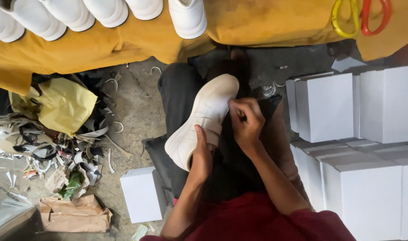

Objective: The person pours liquid from a bottle onto a cloth, then uses the cloth to wipe the exterior of a white shoe. The person rotates the shoe to clean multiple sides, including the sole and upper, while seated on the floor.

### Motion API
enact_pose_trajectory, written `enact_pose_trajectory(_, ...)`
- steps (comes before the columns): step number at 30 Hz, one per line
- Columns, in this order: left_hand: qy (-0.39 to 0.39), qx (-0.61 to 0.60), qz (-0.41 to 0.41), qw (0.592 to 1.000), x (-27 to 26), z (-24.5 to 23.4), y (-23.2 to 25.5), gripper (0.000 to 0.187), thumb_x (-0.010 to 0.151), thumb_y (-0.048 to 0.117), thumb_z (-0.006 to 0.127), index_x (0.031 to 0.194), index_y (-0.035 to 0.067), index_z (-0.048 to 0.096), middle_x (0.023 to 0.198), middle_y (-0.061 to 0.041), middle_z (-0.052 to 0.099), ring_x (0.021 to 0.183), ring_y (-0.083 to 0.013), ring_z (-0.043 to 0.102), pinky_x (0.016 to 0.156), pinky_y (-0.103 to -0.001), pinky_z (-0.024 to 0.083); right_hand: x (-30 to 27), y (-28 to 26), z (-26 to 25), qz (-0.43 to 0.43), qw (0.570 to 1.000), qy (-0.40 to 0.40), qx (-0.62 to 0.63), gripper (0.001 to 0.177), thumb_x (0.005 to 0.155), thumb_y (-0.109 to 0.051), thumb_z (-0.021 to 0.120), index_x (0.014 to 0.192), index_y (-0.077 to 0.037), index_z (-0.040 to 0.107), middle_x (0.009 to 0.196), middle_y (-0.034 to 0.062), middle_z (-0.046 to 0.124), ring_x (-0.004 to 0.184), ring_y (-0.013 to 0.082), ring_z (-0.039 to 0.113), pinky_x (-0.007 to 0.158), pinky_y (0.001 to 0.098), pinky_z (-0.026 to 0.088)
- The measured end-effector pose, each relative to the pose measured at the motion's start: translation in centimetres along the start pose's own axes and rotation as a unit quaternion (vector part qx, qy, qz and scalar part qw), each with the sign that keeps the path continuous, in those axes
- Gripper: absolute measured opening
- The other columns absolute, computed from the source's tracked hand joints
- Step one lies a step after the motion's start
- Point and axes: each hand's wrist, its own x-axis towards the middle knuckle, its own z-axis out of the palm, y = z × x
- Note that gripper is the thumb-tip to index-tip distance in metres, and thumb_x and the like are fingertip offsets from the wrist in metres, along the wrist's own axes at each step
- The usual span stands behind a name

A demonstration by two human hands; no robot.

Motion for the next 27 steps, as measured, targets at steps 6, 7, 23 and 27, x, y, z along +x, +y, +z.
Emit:
enact_pose_trajectory(6,0.052,-0.094,0.061,0.992,2.4,-0.2,1.4,0.107,0.088,0.079,0.031,0.148,-0.009,0.046,0.149,-0.037,0.045,0.146,-0.0406,0.041,0.123,-0.045,0.029,5.6,-0.4,2.5,-0.084,0.996,0.004,-0.018,0.008,0.093,0.002,0.078,0.091,-0.006,0.079,0.081,0.0041,0.069,0.072,0.0234,0.068,0.07,0.0339,0.055)
enact_pose_trajectory(7,0.053,-0.09,0.062,0.993,2.1,-0.2,1.5,0.107,0.088,0.079,0.031,0.148,-0.009,0.046,0.149,-0.037,0.045,0.146,-0.0406,0.041,0.123,-0.045,0.029,5.1,-0.8,2.3,-0.082,0.996,0.007,-0.018,0.008,0.093,0.002,0.078,0.091,-0.006,0.079,0.081,0.0041,0.069,0.072,0.0234,0.068,0.07,0.0339,0.055)
enact_pose_trajectory(23,0.043,-0.114,0.065,0.99,3.0,-1.5,0.3,0.106,0.091,0.076,0.035,0.148,-0.013,0.04,0.154,-0.038,0.037,0.149,-0.0425,0.034,0.123,-0.047,0.026,5.9,-1.1,1.8,-0.13,0.989,-0.075,0.003,0.009,0.094,0.007,0.074,0.094,-0.001,0.077,0.081,0.0088,0.067,0.072,0.0279,0.067,0.069,0.0346,0.056)
enact_pose_trajectory(27,0.038,-0.135,0.073,0.987,4.0,-1.5,-0.4,0.111,0.089,0.078,0.042,0.151,-0.014,0.035,0.157,-0.038,0.031,0.151,-0.0409,0.031,0.123,-0.047,0.024,6.3,1.4,1.9,-0.136,0.986,-0.091,-0.02,0.006,0.097,0.0,0.075,0.094,-0.005,0.077,0.081,0.0067,0.065,0.076,0.0274,0.068,0.073,0.0348,0.057)
